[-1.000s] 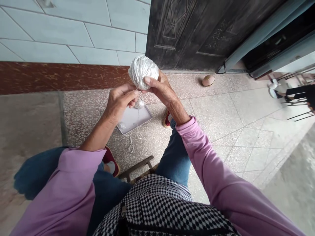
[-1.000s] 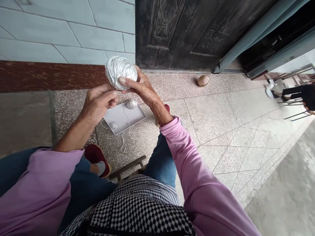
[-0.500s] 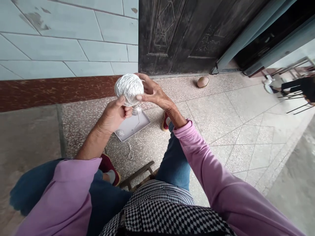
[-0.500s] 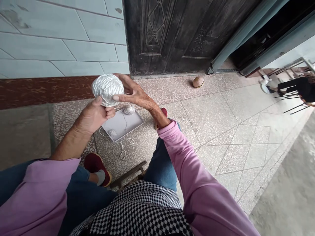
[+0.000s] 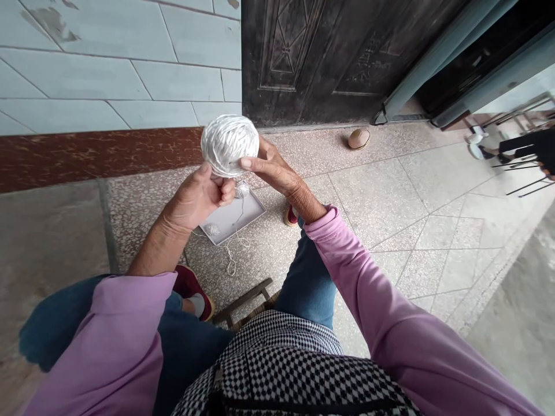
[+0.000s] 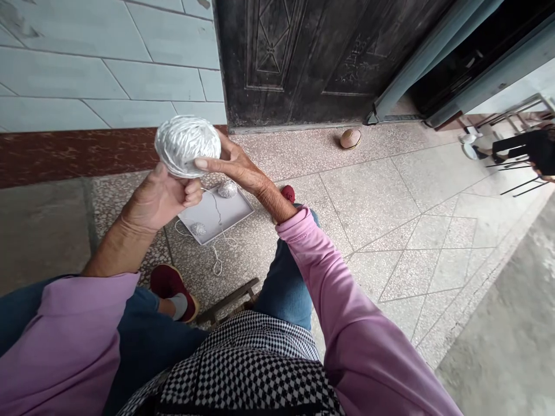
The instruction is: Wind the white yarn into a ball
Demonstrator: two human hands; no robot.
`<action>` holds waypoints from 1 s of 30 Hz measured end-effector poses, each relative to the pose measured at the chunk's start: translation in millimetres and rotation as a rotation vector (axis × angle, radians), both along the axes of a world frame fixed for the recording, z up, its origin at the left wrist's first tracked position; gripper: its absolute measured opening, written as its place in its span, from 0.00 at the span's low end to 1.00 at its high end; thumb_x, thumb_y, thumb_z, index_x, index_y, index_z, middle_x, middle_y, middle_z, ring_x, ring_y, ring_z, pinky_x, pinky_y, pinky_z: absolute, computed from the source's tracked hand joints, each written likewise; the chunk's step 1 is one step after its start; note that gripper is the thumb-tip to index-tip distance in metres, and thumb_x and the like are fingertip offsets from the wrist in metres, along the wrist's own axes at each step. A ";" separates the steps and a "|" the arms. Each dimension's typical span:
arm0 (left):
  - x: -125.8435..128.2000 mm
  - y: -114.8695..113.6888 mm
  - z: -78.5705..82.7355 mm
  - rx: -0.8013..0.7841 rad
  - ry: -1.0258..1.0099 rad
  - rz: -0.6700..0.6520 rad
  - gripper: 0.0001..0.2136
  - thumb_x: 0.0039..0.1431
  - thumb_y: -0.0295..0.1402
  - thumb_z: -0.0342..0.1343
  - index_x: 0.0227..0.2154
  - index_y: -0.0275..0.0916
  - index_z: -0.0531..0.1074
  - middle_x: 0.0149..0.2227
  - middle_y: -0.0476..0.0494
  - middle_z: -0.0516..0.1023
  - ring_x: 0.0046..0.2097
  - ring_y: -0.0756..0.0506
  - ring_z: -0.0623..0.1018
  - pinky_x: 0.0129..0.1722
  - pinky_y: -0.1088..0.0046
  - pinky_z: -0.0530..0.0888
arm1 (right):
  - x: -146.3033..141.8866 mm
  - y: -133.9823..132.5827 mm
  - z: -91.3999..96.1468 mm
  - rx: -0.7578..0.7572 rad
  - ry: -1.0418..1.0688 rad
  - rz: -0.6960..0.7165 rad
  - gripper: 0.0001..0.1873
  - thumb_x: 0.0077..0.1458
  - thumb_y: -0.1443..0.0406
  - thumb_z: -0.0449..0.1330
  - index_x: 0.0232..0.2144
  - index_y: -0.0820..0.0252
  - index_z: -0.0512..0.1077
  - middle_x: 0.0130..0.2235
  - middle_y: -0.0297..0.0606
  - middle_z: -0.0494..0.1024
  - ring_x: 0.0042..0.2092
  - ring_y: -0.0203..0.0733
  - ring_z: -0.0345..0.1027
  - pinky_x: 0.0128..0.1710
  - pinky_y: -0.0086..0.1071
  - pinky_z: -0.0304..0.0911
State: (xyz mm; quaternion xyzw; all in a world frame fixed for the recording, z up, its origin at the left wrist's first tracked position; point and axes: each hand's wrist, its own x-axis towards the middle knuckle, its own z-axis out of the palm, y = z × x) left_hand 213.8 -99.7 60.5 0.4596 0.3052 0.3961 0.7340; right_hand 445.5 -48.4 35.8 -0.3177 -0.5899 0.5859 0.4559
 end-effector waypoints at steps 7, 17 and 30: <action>-3.3 1.0 -1.8 0.105 0.137 0.135 0.14 0.58 0.44 0.80 0.34 0.40 0.86 0.24 0.48 0.67 0.28 0.48 0.62 0.32 0.64 0.53 | -19.2 -4.2 16.2 -0.143 -0.008 -0.144 0.69 0.21 0.24 0.83 0.64 0.44 0.89 0.66 0.44 0.93 0.85 0.77 0.66 0.82 0.65 0.72; -6.1 10.4 -14.1 0.218 0.323 0.219 0.08 0.59 0.40 0.74 0.36 0.41 0.88 0.24 0.50 0.70 0.28 0.48 0.65 0.32 0.65 0.58 | -1.6 -9.0 14.6 -0.180 0.081 -0.149 0.62 0.41 0.21 0.84 0.68 0.47 0.83 0.74 0.49 0.87 0.84 0.80 0.69 0.82 0.77 0.78; -6.8 13.4 -18.0 0.177 0.318 0.343 0.10 0.59 0.37 0.74 0.29 0.42 0.79 0.24 0.51 0.67 0.28 0.49 0.61 0.32 0.64 0.53 | 8.1 -26.3 14.2 0.114 -0.266 -0.256 0.64 0.47 0.25 0.89 0.75 0.48 0.83 0.75 0.43 0.86 0.83 0.74 0.71 0.92 0.64 0.68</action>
